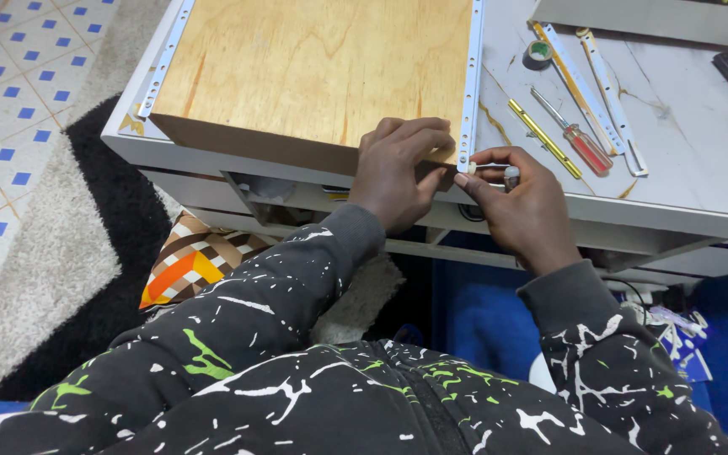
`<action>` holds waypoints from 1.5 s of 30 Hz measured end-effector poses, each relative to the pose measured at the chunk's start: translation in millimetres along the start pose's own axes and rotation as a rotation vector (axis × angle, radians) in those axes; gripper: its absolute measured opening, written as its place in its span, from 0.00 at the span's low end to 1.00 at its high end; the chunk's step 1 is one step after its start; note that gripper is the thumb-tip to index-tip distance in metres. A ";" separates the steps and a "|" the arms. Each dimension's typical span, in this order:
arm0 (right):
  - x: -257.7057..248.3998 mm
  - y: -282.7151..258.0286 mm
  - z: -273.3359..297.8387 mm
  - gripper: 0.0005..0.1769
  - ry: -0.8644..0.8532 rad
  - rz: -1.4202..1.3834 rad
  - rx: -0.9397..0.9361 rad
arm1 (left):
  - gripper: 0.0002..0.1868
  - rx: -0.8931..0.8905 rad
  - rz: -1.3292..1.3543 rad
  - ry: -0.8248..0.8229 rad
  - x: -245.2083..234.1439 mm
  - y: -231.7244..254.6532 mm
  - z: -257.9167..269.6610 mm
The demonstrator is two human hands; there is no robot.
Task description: The person attaches metal drawer slides to a wooden drawer base using a screwdriver. They secure multiple screws along both sides of the drawer, then flip the drawer over and insert it into the cabinet frame.
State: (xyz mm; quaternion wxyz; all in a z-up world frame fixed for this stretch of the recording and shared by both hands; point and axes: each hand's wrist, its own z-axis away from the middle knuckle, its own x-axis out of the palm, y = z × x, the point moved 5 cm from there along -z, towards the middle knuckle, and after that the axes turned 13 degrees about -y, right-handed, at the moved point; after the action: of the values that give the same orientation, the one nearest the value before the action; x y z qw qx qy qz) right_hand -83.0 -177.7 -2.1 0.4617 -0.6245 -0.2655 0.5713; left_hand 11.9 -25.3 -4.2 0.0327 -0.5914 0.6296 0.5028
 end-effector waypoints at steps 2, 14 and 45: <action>-4.8 -1.1 -3.6 0.19 -0.049 -0.073 -0.082 | 0.15 0.034 -0.005 0.035 -5.2 5.2 -0.5; -82.3 -19.7 -85.6 0.11 -0.085 -0.218 -0.015 | 0.11 -0.223 0.151 -0.047 -36.3 14.4 12.8; -23.9 42.0 -101.6 0.17 -0.258 -0.771 0.301 | 0.18 -0.070 -0.115 -0.207 8.2 -30.2 -92.2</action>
State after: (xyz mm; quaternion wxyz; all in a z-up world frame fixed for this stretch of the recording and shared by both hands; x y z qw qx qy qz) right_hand 1.2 -244.2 -35.9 0.6904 -0.3289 -0.4484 0.4628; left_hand 83.9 -86.9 18.0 0.1057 -0.5725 0.5699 0.5799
